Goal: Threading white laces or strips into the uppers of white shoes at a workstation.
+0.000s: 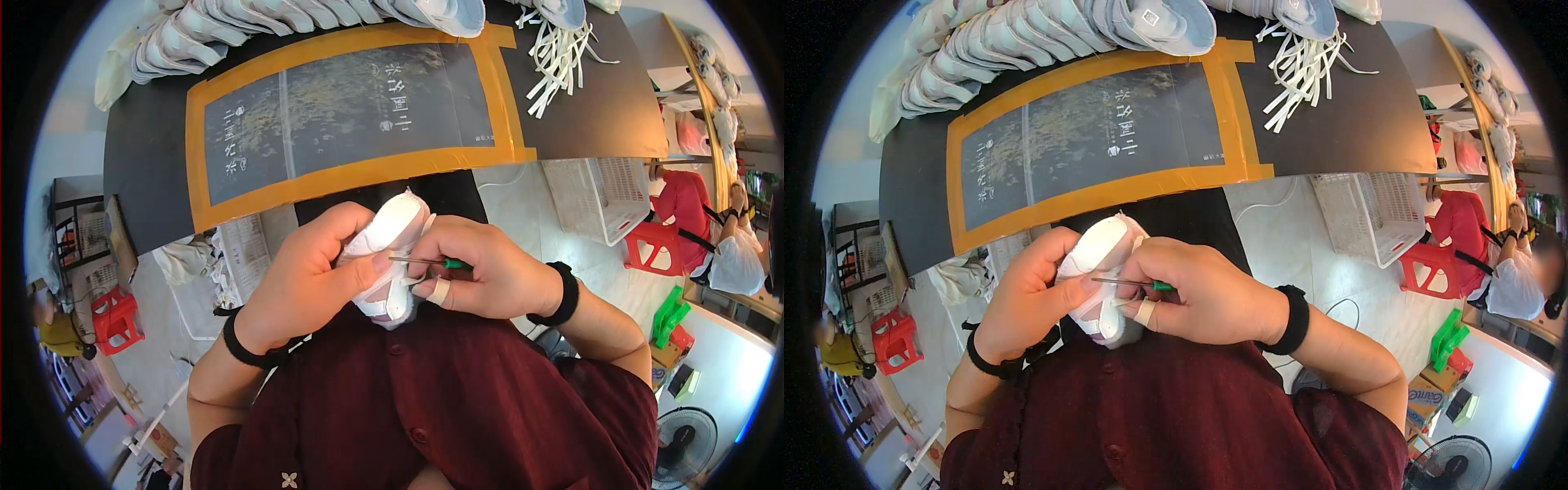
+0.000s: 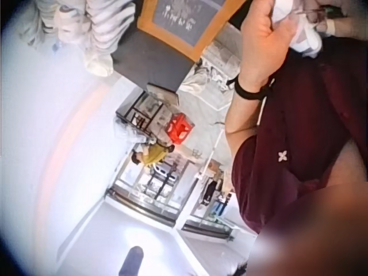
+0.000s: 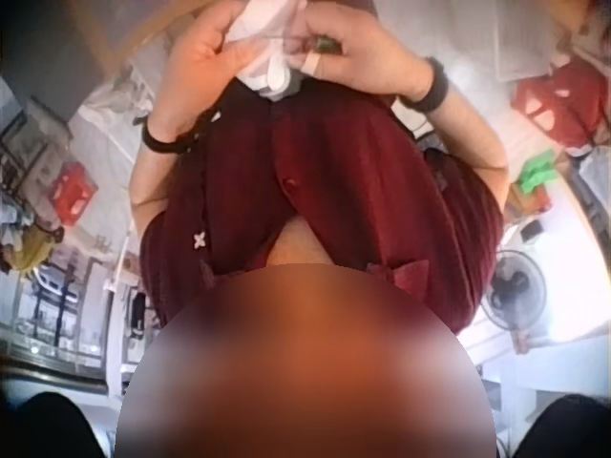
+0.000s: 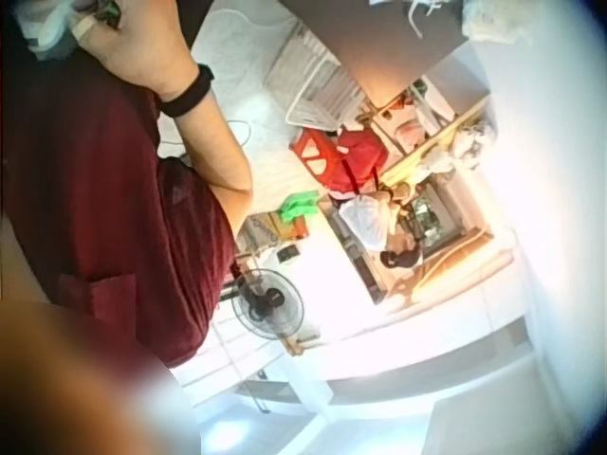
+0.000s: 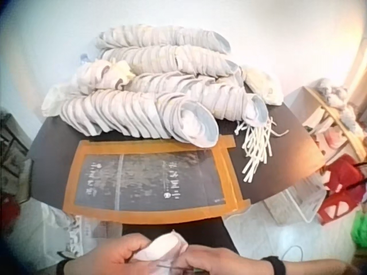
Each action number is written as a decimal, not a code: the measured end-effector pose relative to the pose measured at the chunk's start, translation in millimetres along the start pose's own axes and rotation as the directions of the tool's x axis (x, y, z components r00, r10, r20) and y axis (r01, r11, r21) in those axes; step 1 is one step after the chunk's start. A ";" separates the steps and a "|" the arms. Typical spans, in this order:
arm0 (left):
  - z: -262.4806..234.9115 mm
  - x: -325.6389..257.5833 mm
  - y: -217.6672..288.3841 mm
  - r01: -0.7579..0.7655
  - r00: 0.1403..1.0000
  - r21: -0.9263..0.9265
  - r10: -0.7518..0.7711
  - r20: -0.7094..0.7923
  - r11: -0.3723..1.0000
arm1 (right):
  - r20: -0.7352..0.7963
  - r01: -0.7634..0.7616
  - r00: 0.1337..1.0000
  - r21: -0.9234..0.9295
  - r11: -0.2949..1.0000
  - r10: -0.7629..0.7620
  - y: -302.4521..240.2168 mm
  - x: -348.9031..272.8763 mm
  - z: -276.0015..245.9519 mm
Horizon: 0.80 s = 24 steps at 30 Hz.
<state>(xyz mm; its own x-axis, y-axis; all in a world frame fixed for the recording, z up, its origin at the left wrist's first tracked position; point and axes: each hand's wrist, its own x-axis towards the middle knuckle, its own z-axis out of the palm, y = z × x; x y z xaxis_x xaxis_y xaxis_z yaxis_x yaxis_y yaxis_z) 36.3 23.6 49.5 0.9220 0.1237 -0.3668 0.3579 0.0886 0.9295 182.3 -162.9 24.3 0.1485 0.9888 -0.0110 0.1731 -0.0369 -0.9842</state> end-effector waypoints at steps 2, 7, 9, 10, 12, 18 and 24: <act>-0.4 0.5 -2.3 0.006 1.000 -0.032 -0.007 -0.020 0.999 | -0.092 0.043 0.994 -0.177 0.983 -0.060 -9.3 1.3 0.5; 3.5 3.4 -4.3 0.075 0.997 -0.095 -0.074 0.016 0.993 | -0.035 0.200 0.958 -0.627 0.753 -0.283 -9.8 -5.3 3.9; 5.0 6.5 -7.4 0.086 0.996 -0.089 -0.084 0.020 0.992 | 0.033 0.259 0.936 -0.736 0.625 -0.350 -8.8 -7.0 5.6; 5.3 7.2 -8.7 0.096 0.995 -0.084 -0.094 0.021 0.992 | 0.025 0.248 0.940 -0.735 0.631 -0.340 -9.6 -7.5 6.4; 5.0 6.6 -5.9 0.091 0.996 -0.055 -0.090 0.021 0.994 | 0.016 0.235 0.944 -0.734 0.637 -0.330 -8.5 -7.3 5.8; 1.5 -5.3 -13.6 -0.033 0.999 -0.050 0.033 0.002 0.998 | -0.005 0.187 0.982 0.070 0.980 -0.187 16.7 -4.2 -5.5; -0.7 -12.6 -10.1 0.013 1.000 -0.007 -0.013 -0.012 1.000 | 0.153 0.026 0.984 0.371 0.928 -0.089 21.8 -4.3 -11.3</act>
<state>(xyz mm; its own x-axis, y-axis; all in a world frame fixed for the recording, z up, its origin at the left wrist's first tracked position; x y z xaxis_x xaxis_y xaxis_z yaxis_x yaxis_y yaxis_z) 21.0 21.8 44.7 0.9157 0.1340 -0.3790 0.3684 0.0972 0.9246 196.4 -169.6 4.9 -0.0183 0.9986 0.0497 -0.1969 0.0452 -0.9794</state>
